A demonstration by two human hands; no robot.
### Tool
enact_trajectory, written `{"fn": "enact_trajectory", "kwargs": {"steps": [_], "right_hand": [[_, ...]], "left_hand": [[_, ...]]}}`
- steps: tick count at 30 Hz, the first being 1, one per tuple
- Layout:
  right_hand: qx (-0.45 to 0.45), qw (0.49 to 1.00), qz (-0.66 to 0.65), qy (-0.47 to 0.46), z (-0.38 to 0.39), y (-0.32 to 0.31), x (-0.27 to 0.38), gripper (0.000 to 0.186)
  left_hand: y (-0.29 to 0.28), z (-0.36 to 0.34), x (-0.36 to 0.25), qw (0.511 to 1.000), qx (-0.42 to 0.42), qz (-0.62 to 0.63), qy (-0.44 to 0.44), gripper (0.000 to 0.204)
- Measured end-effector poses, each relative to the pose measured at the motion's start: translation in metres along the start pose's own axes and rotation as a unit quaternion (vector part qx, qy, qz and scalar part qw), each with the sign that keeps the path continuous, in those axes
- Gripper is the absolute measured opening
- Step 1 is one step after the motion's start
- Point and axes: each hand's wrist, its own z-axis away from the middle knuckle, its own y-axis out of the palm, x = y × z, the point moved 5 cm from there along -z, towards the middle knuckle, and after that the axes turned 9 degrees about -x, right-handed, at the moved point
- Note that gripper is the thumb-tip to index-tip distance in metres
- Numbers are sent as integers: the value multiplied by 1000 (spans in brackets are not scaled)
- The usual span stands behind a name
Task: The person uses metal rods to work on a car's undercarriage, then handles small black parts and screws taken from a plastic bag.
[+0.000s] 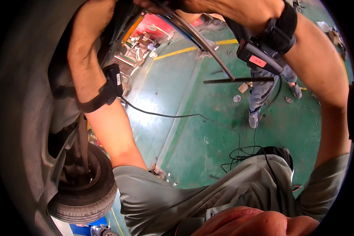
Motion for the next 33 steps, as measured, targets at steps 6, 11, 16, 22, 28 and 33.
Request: {"fn": "enact_trajectory", "kwargs": {"steps": [6, 11, 16, 22, 28, 33], "right_hand": [[-41, 938, -282, 197, -1, 11, -18, 40], [179, 499, -645, 551, -59, 58, 46, 45], [216, 216, -730, 611, -77, 35, 40, 36], [220, -132, -704, 662, -77, 40, 63, 33], [78, -545, -659, 513, -85, 30, 79, 29], [166, -379, -702, 580, -60, 41, 51, 34]], "left_hand": [[-5, 23, 55, 973, 69, -187, 115, 29], [9, 2, 7, 982, 85, -164, -45, 37], [5, 25, 31, 969, 129, -209, -26, 38], [-3, 21, 16, 980, 89, -171, -55, 41], [-1, 14, 12, 984, 49, -79, -155, 43], [-4, 10, 7, 990, 63, -60, -109, 38]]}}
